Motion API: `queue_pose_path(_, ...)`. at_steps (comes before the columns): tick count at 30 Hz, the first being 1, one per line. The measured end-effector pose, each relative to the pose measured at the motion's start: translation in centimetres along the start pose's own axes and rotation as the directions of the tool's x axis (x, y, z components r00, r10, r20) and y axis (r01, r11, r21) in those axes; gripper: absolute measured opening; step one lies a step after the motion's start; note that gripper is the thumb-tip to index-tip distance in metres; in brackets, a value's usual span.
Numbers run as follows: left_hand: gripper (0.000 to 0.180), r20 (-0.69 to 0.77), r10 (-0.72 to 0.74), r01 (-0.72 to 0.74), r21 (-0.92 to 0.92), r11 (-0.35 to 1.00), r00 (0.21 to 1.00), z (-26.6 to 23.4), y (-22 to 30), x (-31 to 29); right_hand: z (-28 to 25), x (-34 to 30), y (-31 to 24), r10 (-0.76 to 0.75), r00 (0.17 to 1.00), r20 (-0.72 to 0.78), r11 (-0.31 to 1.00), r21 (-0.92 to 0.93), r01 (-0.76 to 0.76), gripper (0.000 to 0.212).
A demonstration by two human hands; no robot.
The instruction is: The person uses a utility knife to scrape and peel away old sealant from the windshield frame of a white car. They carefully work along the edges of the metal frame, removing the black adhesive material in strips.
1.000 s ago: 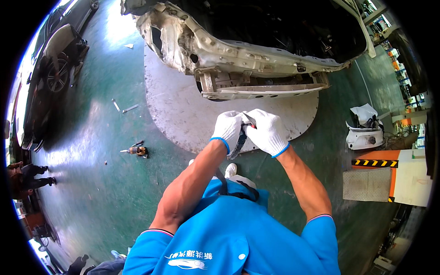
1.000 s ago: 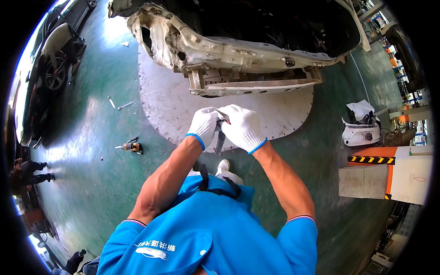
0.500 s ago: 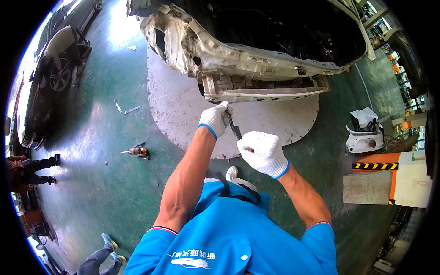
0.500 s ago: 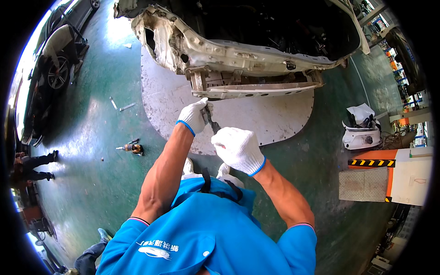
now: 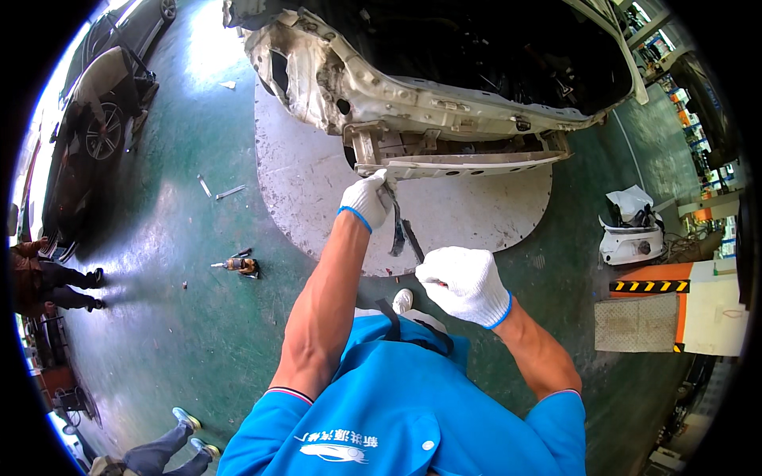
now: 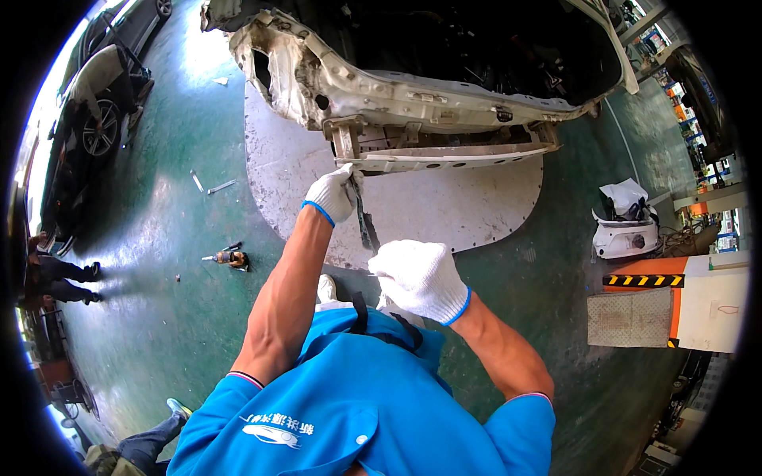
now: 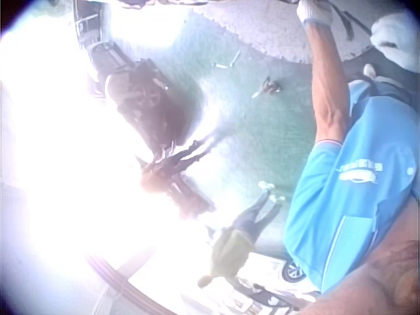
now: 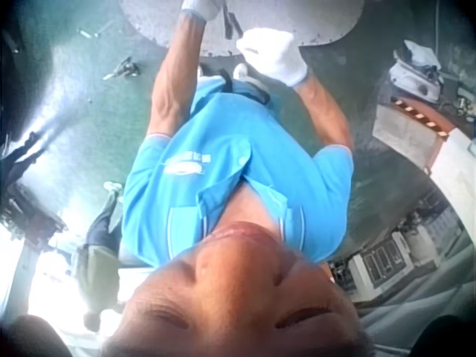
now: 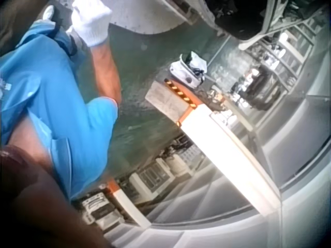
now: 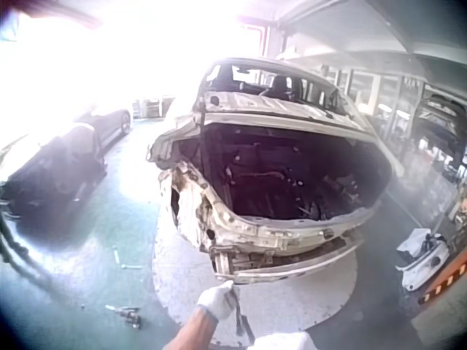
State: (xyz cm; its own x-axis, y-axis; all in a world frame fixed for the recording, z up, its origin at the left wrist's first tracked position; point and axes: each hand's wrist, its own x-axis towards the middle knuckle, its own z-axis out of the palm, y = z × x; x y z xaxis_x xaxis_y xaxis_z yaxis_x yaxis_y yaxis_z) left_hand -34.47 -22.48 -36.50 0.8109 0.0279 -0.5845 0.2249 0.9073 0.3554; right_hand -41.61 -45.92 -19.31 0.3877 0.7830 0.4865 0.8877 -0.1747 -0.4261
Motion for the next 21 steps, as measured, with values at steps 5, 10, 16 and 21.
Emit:
queue_pose_path(5,0.012,-0.064,0.037,-0.034,0.049,0.998,0.997,-1.8,0.5,1.5,-0.6,0.2,-1.3,0.027,0.999,0.035,0.999,0.036,-0.028,0.013)
queue_pose_path(10,0.011,-0.112,-0.018,0.021,0.022,1.0,0.994,-1.9,0.7,2.1,-1.0,0.3,-2.0,0.048,0.997,0.052,0.996,0.074,-0.051,0.013)
queue_pose_path(16,0.008,-0.17,-0.005,0.011,0.031,0.999,0.985,-3.1,1.5,3.9,-1.3,-0.1,-2.4,0.027,0.995,0.095,0.997,0.07,-0.034,0.014)
queue_pose_path(21,0.008,-0.161,0.002,0.0,0.016,1.0,0.987,-7.1,3.3,6.3,-1.6,0.4,-3.8,0.012,0.995,0.103,0.995,0.099,-0.022,0.016)
